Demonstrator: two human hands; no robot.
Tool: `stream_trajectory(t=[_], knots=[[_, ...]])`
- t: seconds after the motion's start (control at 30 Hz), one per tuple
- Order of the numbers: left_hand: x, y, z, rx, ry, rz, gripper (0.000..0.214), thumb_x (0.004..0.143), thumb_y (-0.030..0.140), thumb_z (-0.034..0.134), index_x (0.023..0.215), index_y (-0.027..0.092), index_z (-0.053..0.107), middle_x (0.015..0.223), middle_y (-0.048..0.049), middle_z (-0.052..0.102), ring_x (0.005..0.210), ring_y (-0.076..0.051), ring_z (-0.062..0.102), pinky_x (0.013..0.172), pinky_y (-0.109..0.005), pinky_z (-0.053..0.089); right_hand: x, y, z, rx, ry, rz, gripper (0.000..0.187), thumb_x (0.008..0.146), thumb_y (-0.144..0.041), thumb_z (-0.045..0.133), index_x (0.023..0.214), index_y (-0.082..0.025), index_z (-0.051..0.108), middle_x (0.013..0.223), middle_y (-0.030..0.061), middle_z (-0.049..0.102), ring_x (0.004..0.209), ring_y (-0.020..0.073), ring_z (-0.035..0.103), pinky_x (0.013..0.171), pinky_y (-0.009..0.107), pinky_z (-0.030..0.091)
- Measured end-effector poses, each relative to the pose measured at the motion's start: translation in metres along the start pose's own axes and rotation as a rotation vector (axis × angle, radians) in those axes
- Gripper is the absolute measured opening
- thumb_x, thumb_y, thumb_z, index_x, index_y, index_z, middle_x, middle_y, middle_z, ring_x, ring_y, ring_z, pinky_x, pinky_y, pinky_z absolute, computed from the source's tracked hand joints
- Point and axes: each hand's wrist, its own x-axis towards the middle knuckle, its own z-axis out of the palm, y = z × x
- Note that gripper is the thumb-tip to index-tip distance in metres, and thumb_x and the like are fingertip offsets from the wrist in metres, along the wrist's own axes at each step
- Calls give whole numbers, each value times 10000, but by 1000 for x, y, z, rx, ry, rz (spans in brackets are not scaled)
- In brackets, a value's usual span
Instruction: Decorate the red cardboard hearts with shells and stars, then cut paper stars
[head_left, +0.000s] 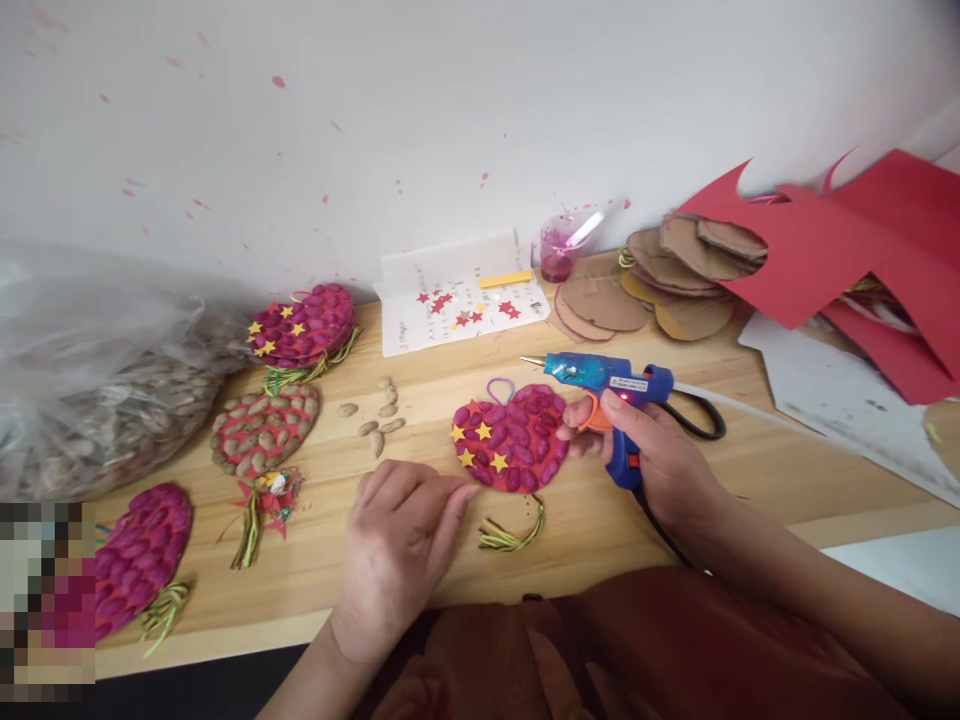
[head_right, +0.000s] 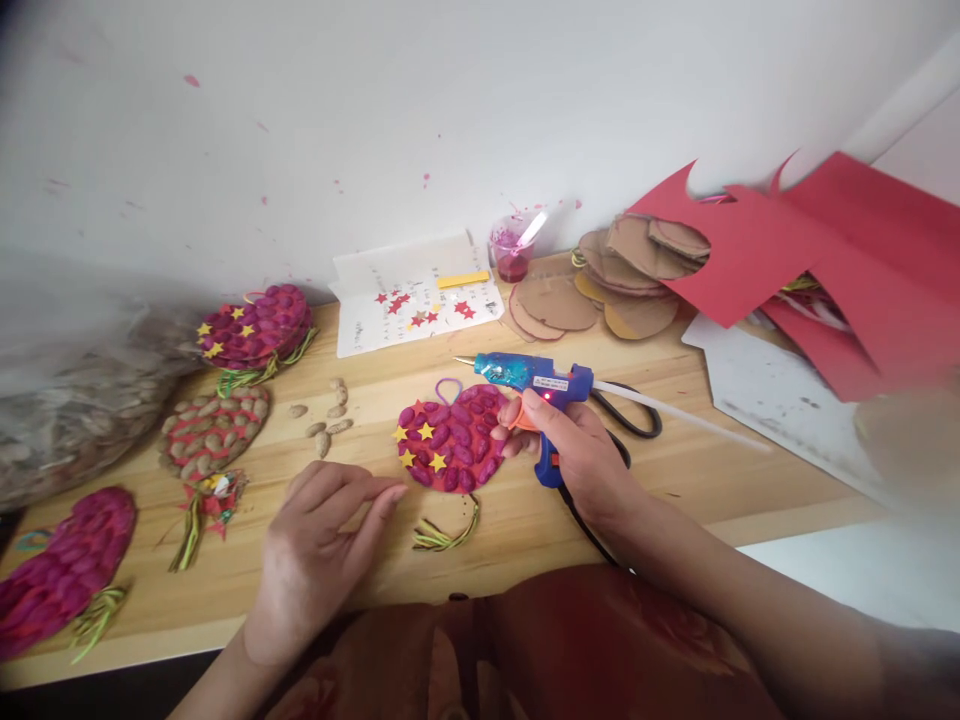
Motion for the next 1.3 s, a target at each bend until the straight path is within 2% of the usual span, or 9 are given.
stream_trajectory(t=[0.1,0.2,0.43,0.57,0.7,0.87,1.03,1.17,1.3], knots=[[-8,-2,-2,-167,-66,-195,111,915,238,629,888,209,732,823,-32,676,758,-156,608,724,-286,482,-1,3,-2,-30,61,-81,256,899,-459,646,835,-235,752,938,45,757,884,226,706,847,317,540],[-14,-3,-1,-265,-134,-397,199,908,329,623,1027,212,731,838,-26,677,685,-144,603,654,-268,492,-2,6,-2,-34,99,-124,250,896,-452,654,868,-226,757,1004,47,763,1053,245,689,997,345,491],[-6,8,6,-457,-297,-688,513,844,396,638,1308,178,608,798,-13,663,658,-161,607,634,-285,483,-3,9,-3,-40,62,-146,287,886,-467,670,933,-200,765,1064,68,769,1154,253,664,1079,379,448],[0,14,8,-620,-239,-740,560,781,357,693,1297,167,589,919,-51,662,765,-177,620,725,-313,509,-3,12,-8,-8,46,-99,295,889,-459,676,995,-202,773,1066,79,775,1167,262,666,1102,411,437],[6,21,11,-775,-104,-775,494,737,311,732,1183,167,577,1106,-116,664,886,-198,626,737,-312,515,-3,12,-8,26,87,-52,288,823,-478,743,916,-210,790,1007,82,788,1100,275,699,1025,393,519],[10,29,26,-1123,-49,-820,587,696,355,804,1148,182,474,958,-96,715,797,-193,665,693,-306,524,-3,8,-2,120,90,-27,278,728,-464,824,849,-217,783,896,58,790,1018,287,725,930,397,590],[12,29,35,-1301,-16,-854,598,668,417,838,1084,188,475,786,4,664,639,-133,633,590,-254,504,0,8,-5,119,44,-49,273,755,-469,792,800,-202,759,892,61,772,1032,300,712,892,389,610],[8,20,29,-1313,-11,-826,539,668,428,848,1017,175,524,718,17,654,607,-124,633,572,-238,494,3,3,-6,172,3,-14,266,737,-461,801,756,-205,730,823,63,746,1013,312,718,861,383,621],[2,-1,11,-1305,1,-853,509,641,386,880,983,169,571,669,27,644,609,-125,645,592,-238,512,2,-5,-4,221,-11,38,247,709,-431,815,735,-210,708,818,67,737,941,324,739,856,432,624]])
